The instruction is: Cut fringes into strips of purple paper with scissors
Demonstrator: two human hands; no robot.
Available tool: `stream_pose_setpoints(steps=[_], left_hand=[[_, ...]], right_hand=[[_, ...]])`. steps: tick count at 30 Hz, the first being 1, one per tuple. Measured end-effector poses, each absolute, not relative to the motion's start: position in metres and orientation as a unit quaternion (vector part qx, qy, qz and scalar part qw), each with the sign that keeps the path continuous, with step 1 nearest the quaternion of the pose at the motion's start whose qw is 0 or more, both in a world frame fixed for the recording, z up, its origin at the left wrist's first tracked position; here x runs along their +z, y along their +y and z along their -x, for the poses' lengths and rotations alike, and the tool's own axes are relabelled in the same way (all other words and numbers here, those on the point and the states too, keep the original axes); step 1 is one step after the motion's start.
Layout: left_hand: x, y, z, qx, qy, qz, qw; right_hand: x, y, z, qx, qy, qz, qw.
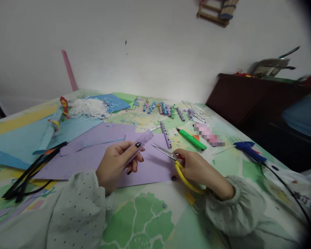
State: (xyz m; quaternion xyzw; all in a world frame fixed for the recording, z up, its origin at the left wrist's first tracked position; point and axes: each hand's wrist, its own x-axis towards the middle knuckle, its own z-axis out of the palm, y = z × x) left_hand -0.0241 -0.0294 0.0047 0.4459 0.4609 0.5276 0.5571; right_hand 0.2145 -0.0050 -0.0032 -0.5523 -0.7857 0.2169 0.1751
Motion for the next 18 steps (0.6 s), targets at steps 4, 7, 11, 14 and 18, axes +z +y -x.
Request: stream_pose_setpoints(steps=[4, 7, 11, 14, 18], left_hand=[[0.005, -0.032, 0.022, 0.49, 0.45, -0.472, 0.578], [0.002, -0.034, 0.021, 0.449, 0.434, -0.496, 0.603], [-0.003, -0.039, 0.018, 0.404, 0.435, -0.523, 0.612], [-0.003, -0.042, 0.015, 0.376, 0.443, -0.54, 0.609], [-0.001, -0.045, 0.011, 0.355, 0.445, -0.567, 0.596]], right_hand=[[-0.004, -0.005, -0.218, 0.232, -0.775, 0.545, 0.218], [0.002, -0.007, -0.217, 0.246, -0.758, 0.532, 0.284], [0.005, -0.01, -0.207, 0.304, -0.712, 0.495, 0.394], [0.003, -0.016, -0.195, 0.412, -0.67, 0.429, 0.444], [-0.003, -0.024, -0.184, 0.554, -0.617, 0.353, 0.433]])
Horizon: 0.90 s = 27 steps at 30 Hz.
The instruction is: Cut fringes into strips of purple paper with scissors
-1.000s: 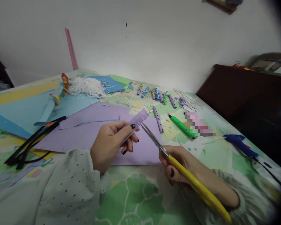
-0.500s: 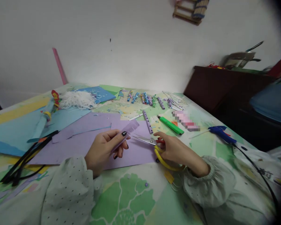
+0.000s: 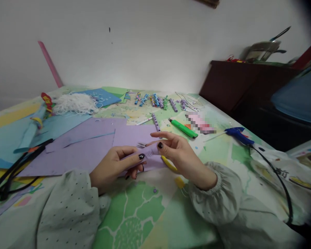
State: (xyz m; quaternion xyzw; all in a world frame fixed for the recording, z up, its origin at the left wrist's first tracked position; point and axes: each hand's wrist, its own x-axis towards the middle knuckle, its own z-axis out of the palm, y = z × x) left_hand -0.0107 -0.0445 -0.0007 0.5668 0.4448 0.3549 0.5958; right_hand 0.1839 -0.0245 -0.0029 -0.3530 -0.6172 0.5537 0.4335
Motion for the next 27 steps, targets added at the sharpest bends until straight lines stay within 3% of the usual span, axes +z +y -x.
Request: stream_pose_setpoints(steps=[8, 27], left_hand=[[0.0, -0.048, 0.01, 0.353, 0.454, -0.569, 0.588], [-0.002, -0.047, 0.012, 0.369, 0.487, -0.587, 0.531]], right_hand=[[-0.01, -0.028, -0.184, 0.692, -0.501, 0.301, 0.423], [0.004, -0.031, -0.186, 0.747, -0.455, 0.291, 0.387]])
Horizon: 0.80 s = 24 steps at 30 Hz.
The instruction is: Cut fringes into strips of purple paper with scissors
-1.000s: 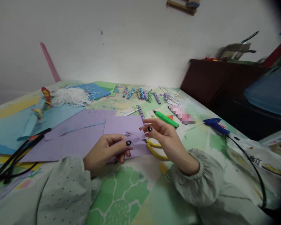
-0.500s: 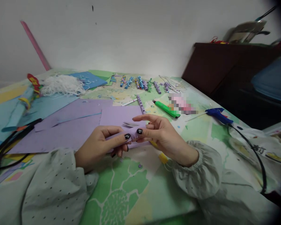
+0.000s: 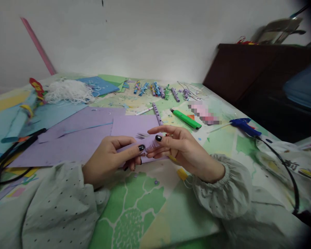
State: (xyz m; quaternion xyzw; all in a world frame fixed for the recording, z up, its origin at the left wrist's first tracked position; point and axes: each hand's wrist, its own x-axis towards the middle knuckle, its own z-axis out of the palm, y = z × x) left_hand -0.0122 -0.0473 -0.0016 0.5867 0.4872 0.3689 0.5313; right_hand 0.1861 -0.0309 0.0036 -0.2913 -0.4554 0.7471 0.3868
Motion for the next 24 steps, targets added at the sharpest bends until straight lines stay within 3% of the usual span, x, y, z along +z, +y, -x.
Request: stream_pose_setpoints(steps=[10, 17, 24], left_hand=[[0.0, -0.045, 0.014, 0.386, 0.503, -0.577, 0.514], [-0.005, -0.045, 0.019, 0.386, 0.483, -0.58, 0.53], [-0.005, -0.046, 0.016, 0.359, 0.46, -0.593, 0.555]], right_hand=[[0.002, -0.027, -0.185, 0.728, -0.452, 0.318, 0.406], [-0.003, -0.022, -0.184, 0.65, -0.46, 0.35, 0.494], [-0.007, -0.027, -0.179, 0.672, -0.501, 0.294, 0.458]])
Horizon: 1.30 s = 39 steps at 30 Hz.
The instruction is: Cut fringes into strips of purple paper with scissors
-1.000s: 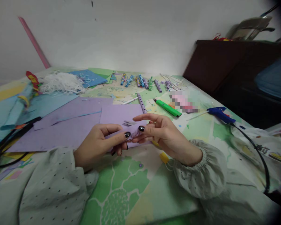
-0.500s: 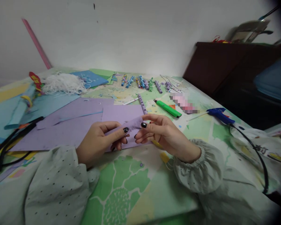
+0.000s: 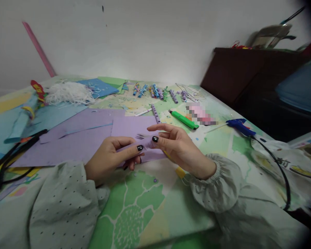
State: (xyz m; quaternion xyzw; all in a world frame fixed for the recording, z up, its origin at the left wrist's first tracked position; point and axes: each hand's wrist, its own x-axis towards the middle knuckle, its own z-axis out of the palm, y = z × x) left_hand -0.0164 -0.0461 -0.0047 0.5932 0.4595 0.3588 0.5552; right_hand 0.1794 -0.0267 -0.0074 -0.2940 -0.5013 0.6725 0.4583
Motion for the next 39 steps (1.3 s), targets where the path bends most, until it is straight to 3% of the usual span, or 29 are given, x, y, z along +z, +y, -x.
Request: stream_pose_setpoints(steps=[18, 25, 29, 32, 33, 39], left_hand=[[-0.007, -0.047, 0.017, 0.332, 0.458, -0.602, 0.563], [-0.005, -0.044, 0.019, 0.305, 0.504, -0.618, 0.521], [-0.005, -0.041, 0.018, 0.319, 0.527, -0.578, 0.534], [-0.008, -0.039, 0.019, 0.349, 0.538, -0.514, 0.57], [-0.008, -0.038, 0.02, 0.361, 0.538, -0.491, 0.582], [-0.01, -0.036, 0.02, 0.395, 0.523, -0.434, 0.618]], right_hand=[[-0.002, -0.031, -0.189, 0.725, -0.478, 0.287, 0.404], [0.004, -0.029, -0.189, 0.694, -0.467, 0.335, 0.433], [0.005, -0.021, -0.195, 0.586, -0.552, 0.41, 0.43], [0.004, -0.011, -0.21, 0.313, -0.742, 0.495, 0.327], [0.003, -0.008, -0.215, 0.277, -0.761, 0.506, 0.298], [-0.004, -0.001, -0.227, 0.201, -0.807, 0.526, 0.181]])
